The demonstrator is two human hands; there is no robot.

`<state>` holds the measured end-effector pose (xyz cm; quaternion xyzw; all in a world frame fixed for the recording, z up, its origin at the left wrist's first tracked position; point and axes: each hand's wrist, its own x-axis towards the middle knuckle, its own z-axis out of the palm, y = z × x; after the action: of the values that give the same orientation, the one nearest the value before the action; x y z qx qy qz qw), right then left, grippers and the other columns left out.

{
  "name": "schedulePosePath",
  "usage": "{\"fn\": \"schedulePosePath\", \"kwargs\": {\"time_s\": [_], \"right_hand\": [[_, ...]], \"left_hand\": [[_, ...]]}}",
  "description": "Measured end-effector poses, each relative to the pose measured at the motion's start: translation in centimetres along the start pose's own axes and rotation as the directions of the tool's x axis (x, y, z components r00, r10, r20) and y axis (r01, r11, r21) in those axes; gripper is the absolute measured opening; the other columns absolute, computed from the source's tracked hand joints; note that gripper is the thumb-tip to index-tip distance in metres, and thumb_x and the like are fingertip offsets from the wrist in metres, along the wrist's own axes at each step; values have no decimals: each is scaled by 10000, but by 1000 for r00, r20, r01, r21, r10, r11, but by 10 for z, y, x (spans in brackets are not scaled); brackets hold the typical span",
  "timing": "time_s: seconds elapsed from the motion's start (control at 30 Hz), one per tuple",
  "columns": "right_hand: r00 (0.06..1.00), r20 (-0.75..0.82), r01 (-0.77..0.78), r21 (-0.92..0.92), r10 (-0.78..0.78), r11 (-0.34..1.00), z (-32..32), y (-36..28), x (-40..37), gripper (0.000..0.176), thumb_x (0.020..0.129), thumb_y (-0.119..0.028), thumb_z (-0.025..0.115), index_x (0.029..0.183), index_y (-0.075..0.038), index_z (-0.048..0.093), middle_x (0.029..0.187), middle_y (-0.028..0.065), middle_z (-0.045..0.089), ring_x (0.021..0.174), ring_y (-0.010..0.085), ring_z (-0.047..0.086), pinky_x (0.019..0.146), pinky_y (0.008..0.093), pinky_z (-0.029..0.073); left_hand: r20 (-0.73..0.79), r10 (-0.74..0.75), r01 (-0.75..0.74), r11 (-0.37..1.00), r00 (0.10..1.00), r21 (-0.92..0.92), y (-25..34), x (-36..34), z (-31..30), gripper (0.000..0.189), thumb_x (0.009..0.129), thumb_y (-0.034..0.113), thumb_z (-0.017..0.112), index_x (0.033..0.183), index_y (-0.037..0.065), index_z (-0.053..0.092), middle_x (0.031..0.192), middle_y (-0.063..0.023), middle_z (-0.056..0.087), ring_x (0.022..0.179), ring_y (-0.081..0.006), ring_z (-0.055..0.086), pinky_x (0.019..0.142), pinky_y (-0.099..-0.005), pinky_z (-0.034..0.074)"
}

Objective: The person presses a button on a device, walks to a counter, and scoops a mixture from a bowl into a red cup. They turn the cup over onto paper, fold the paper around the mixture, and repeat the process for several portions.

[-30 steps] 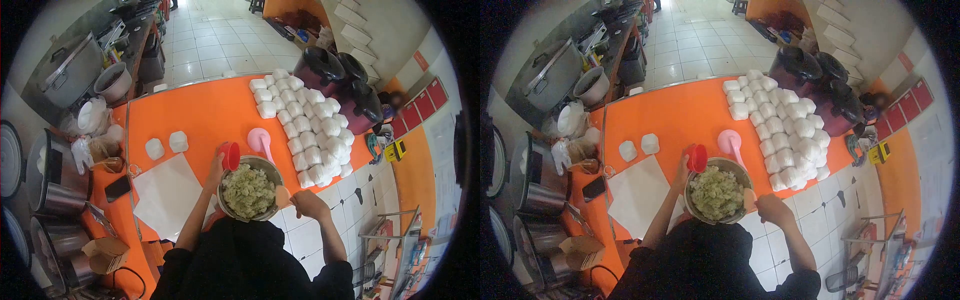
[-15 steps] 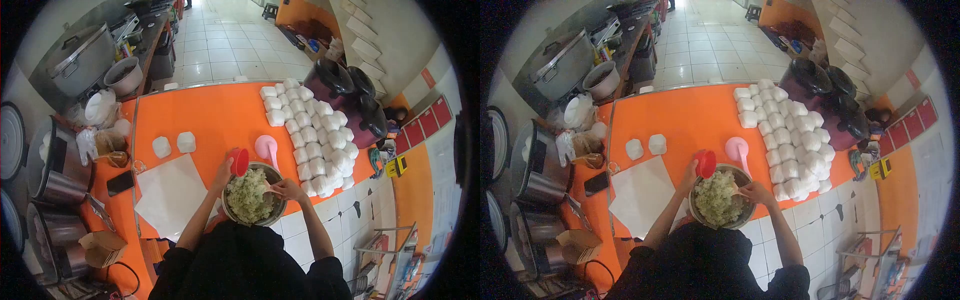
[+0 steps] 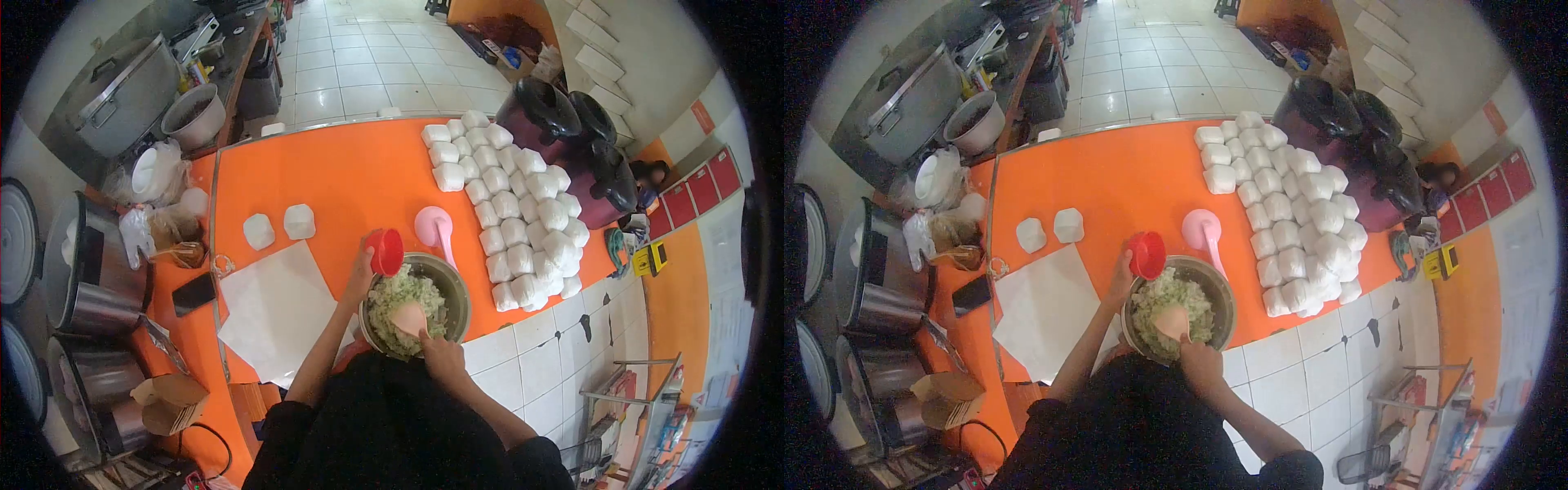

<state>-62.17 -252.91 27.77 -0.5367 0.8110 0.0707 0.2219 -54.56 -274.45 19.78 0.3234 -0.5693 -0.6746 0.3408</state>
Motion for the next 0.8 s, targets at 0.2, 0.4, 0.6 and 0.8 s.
{"fn": "schedulePosePath", "kwargs": {"time_s": [0.2,0.4,0.6,0.8], "right_hand": [[947,-105,320,213,-304,923,1,72,55,213,859,-197,475,973,-69,600,735,158,615,724,315,627,596,442,488],[996,21,84,78,-86,993,-76,83,-5,219,834,-221,503,987,-106,609,785,142,636,722,314,620,639,432,484],[996,46,36,607,-79,794,-2,86,26,227,843,-197,457,837,-46,627,716,166,623,656,321,613,587,413,470],[990,-123,135,621,-74,772,21,56,44,315,866,-264,472,849,7,632,663,217,593,664,387,602,625,422,465]], "left_hand": [[23,47,-47,999,999,27,-9,6,-2,425,944,327,302,1228,20,379,1098,-126,517,1007,-224,498,897,-318,378],[-7,-21,21,996,1000,-87,15,-7,2,437,946,340,287,1236,26,376,1122,-126,496,1011,-219,494,905,-324,373],[10,49,-49,999,999,-23,14,-15,-2,457,946,348,305,1276,33,331,1209,-129,449,1116,-205,441,963,-303,327],[1,58,-58,996,998,69,22,-25,-3,434,946,305,324,1289,41,299,1216,-136,445,1125,-210,440,971,-313,317]]}}
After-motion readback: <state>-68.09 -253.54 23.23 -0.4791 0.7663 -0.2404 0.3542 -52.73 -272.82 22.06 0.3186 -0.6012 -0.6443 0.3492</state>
